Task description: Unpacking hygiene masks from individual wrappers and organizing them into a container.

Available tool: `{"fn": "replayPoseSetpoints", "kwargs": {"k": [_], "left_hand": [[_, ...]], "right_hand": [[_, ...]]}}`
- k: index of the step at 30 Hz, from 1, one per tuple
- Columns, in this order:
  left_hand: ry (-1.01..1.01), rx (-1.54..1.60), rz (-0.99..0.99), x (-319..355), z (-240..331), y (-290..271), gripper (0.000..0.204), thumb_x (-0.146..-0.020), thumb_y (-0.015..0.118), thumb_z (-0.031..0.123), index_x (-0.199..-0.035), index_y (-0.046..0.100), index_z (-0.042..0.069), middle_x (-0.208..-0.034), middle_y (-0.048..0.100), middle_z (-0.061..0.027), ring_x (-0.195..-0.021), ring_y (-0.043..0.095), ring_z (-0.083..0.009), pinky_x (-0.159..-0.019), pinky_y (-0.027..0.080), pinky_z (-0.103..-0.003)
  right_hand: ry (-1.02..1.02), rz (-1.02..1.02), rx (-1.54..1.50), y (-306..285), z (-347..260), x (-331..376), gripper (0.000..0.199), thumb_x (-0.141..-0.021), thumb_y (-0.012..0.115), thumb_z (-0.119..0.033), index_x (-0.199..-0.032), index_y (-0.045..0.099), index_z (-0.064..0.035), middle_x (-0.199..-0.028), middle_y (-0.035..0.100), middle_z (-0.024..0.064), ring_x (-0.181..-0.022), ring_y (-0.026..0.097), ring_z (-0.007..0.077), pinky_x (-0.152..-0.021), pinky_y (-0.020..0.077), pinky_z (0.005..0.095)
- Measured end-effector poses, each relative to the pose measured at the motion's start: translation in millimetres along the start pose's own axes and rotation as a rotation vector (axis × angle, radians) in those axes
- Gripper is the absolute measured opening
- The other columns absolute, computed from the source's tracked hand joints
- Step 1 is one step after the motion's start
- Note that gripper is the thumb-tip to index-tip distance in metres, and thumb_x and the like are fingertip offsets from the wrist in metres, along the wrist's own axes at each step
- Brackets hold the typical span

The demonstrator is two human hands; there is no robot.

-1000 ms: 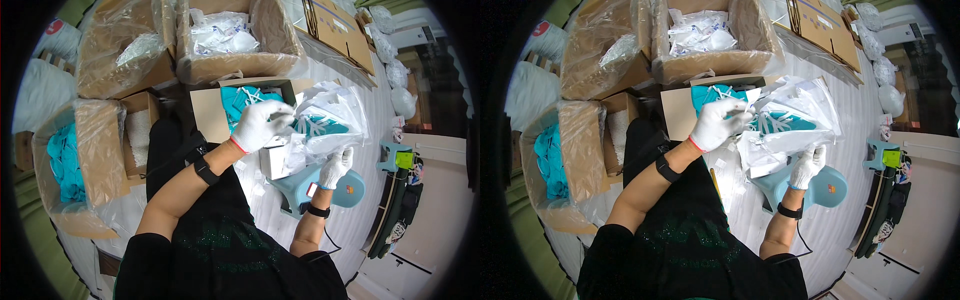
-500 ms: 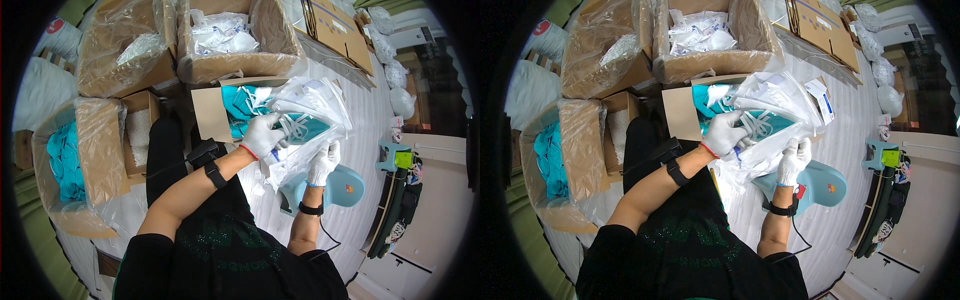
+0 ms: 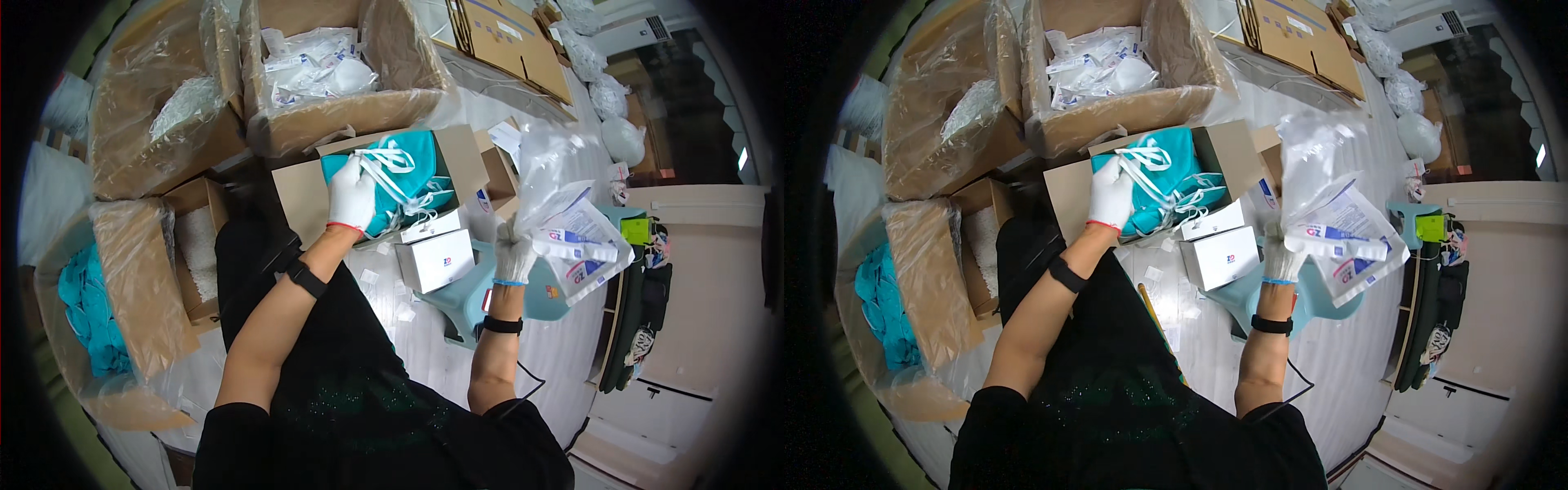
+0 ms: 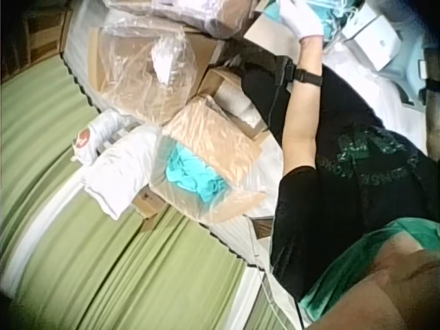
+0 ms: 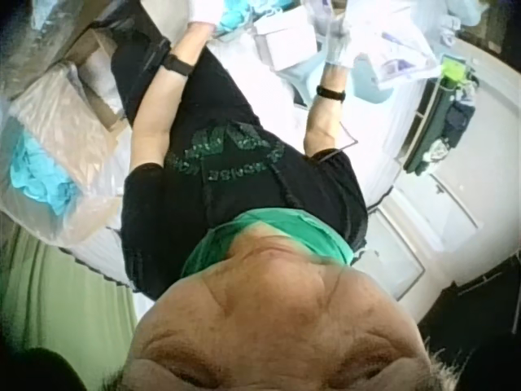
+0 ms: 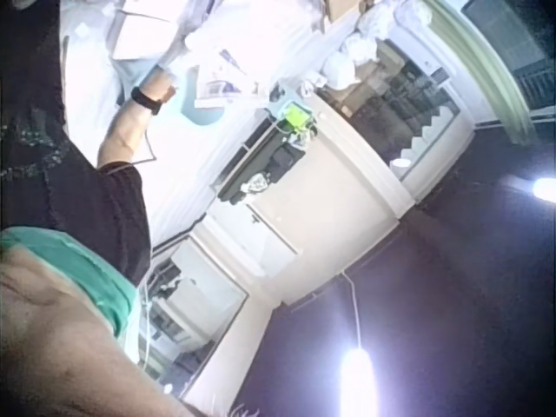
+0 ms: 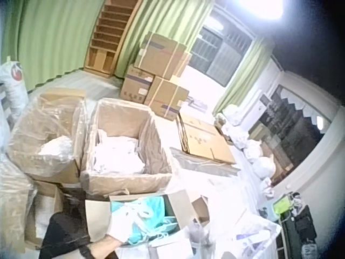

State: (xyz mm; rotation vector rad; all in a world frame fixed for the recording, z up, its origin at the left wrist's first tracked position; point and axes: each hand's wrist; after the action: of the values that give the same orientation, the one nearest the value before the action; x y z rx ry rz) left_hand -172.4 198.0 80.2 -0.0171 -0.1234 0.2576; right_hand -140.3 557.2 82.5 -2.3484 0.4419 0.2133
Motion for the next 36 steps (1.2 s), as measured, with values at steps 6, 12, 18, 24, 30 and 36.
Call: {"fn": "replayPoseSetpoints", "kwargs": {"k": [6, 12, 18, 24, 30, 36], "left_hand": [[0.030, -0.337, -0.043, 15, -39, 6, 0.037, -0.086, 0.060, 0.027, -0.120, 0.057, 0.012, -0.097, 0.065, -0.0248, -0.092, 0.062, -0.0446, -0.080, 0.049, -0.051], [-0.161, -0.332, -0.211, 36, -46, -8, 0.024, -0.084, 0.063, 0.016, -0.106, 0.061, 0.007, -0.087, 0.066, -0.0209, -0.076, 0.067, -0.0348, -0.069, 0.053, -0.040], [-0.394, 0.306, -0.106, 35, -51, -30, 0.024, -0.086, 0.063, 0.015, -0.107, 0.062, 0.004, -0.073, 0.063, -0.0069, -0.056, 0.062, -0.0166, -0.048, 0.046, -0.030], [-0.781, 0.859, 0.024, 32, -30, -44, 0.030, -0.094, 0.054, 0.018, -0.121, 0.058, 0.006, -0.079, 0.061, -0.0045, -0.042, 0.039, -0.0103, -0.039, 0.024, -0.022], [-0.729, 0.670, -0.277, 55, -32, -41, 0.036, -0.094, 0.053, 0.019, -0.128, 0.056, 0.007, -0.093, 0.063, -0.0039, -0.050, 0.045, -0.0087, -0.042, 0.029, -0.023], [-0.525, 0.255, -0.223, 75, -18, -40, 0.041, -0.089, 0.056, 0.011, -0.130, 0.055, 0.004, -0.088, 0.063, -0.0037, -0.048, 0.042, -0.0073, -0.040, 0.028, -0.024]], "right_hand": [[0.624, -0.032, -1.326, 80, -100, -43, 0.007, -0.089, 0.049, -0.012, -0.089, 0.049, -0.0057, -0.060, 0.033, -0.0001, -0.048, 0.025, 0.0102, -0.046, 0.0233, 0.0245], [-0.353, -0.330, 0.154, 159, -206, -154, 0.014, -0.081, 0.062, -0.007, -0.095, 0.060, -0.0066, -0.080, 0.058, 0.0087, -0.065, 0.056, 0.0232, -0.055, 0.0454, 0.0345], [-0.378, -0.740, -0.716, 190, -212, -141, 0.020, -0.081, 0.062, -0.001, -0.101, 0.064, 0.0037, -0.113, 0.064, 0.0141, -0.090, 0.066, 0.0251, -0.079, 0.0558, 0.0334], [-0.010, -0.368, -0.523, 133, -175, -11, 0.044, -0.079, 0.055, 0.011, -0.121, 0.058, -0.0019, -0.112, 0.066, 0.0098, -0.103, 0.061, 0.0182, -0.094, 0.0462, 0.0297], [-0.455, -0.324, 0.020, 86, -210, 61, 0.084, -0.058, 0.080, 0.001, -0.135, 0.048, -0.0066, -0.140, 0.047, 0.0169, -0.128, 0.047, 0.0314, -0.109, 0.0362, 0.0402], [-0.479, -0.471, 0.100, 73, -165, 59, 0.022, -0.074, 0.070, -0.005, -0.095, 0.071, -0.0119, -0.105, 0.068, 0.0059, -0.103, 0.061, 0.0302, -0.092, 0.0464, 0.0384]]}}
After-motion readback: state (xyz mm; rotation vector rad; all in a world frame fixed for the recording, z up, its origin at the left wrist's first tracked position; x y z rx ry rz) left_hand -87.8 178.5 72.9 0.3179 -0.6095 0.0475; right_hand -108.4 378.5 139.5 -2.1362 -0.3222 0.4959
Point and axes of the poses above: each hand's wrist, its own x-axis away from the middle knuckle, its own y-axis out of the palm, z = x × y
